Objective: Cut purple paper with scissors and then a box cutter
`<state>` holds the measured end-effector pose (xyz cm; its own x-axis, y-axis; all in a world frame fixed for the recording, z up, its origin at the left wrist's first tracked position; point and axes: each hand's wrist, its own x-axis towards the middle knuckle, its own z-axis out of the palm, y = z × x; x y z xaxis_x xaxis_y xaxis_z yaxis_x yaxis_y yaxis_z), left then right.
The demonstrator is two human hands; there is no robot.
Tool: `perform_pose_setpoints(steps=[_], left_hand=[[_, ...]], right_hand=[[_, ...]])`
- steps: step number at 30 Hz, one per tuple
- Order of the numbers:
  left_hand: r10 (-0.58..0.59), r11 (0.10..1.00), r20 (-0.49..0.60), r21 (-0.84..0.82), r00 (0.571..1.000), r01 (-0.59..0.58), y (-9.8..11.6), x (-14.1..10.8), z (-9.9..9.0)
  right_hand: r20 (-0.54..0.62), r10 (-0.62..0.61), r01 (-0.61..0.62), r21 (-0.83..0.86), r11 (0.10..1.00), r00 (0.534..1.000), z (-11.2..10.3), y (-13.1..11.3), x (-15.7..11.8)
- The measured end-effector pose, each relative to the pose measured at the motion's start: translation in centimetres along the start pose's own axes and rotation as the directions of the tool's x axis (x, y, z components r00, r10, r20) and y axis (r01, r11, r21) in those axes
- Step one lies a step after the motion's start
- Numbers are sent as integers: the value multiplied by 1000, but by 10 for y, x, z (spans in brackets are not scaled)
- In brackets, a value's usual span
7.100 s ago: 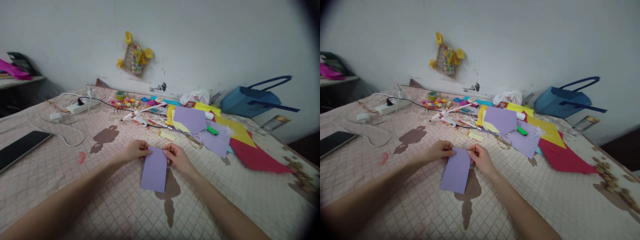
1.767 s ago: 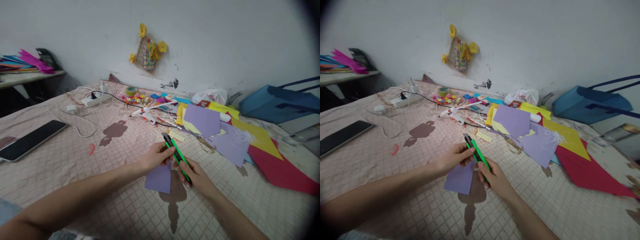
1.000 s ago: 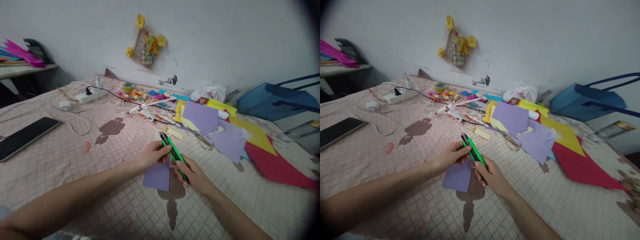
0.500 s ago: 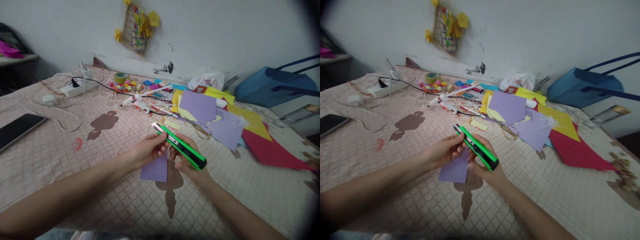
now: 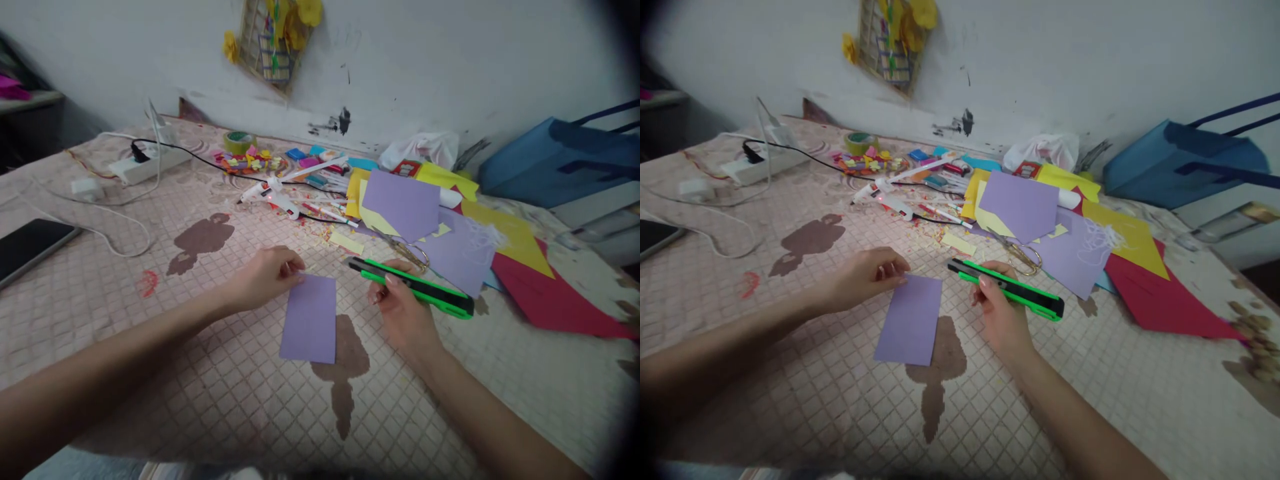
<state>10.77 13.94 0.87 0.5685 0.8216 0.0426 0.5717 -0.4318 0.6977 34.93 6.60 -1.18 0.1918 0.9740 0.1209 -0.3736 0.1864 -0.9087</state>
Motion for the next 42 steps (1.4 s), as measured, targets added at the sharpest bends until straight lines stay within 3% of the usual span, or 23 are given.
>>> perform_pose_setpoints(steps=[4, 8, 14, 16, 19, 21, 26, 30, 36, 38, 42], left_hand=[[43, 989, 36, 139, 998, -48, -2, 2, 6], [-26, 981, 97, 196, 995, 7, 3, 9, 6], [-69, 994, 166, -71, 984, 82, 1, 10, 0], [-83, 964, 291, -220, 953, 152, -1, 9, -5], [-80, 896, 518, -338, 852, 289, -2, 6, -9], [-89, 874, 571, -348, 816, 338, -1, 4, -8], [-99, 851, 544, -387, 833, 354, 2, 1, -4], [-60, 833, 591, -414, 804, 367, -1, 0, -4], [-16, 855, 606, -404, 795, 325, -3, 0, -3], [2, 880, 580, -388, 815, 274, -1, -1, -1], [37, 993, 379, -119, 924, 9, 3, -6, 2]], right_hand=[[16, 109, -109, -4, 994, 994, 2, 5, -1], [12, 171, -171, 16, 985, 985, 3, 5, 2], [8, 166, -166, 6, 986, 986, 0, 4, 3], [28, 217, -218, 42, 975, 976, 1, 2, 0], [108, 355, -365, 91, 926, 928, 3, -1, -5], [126, 357, -369, 83, 926, 925, 4, -3, -7], [81, 164, -164, -3, 986, 983, 1, -1, -2], [79, 163, -160, -40, 986, 983, -1, 4, 2], [44, 172, -166, -123, 978, 984, 4, 6, 3], [38, 185, -175, -188, 967, 982, 6, 6, 4], [22, 185, -170, -290, 942, 983, 7, 8, 5]])
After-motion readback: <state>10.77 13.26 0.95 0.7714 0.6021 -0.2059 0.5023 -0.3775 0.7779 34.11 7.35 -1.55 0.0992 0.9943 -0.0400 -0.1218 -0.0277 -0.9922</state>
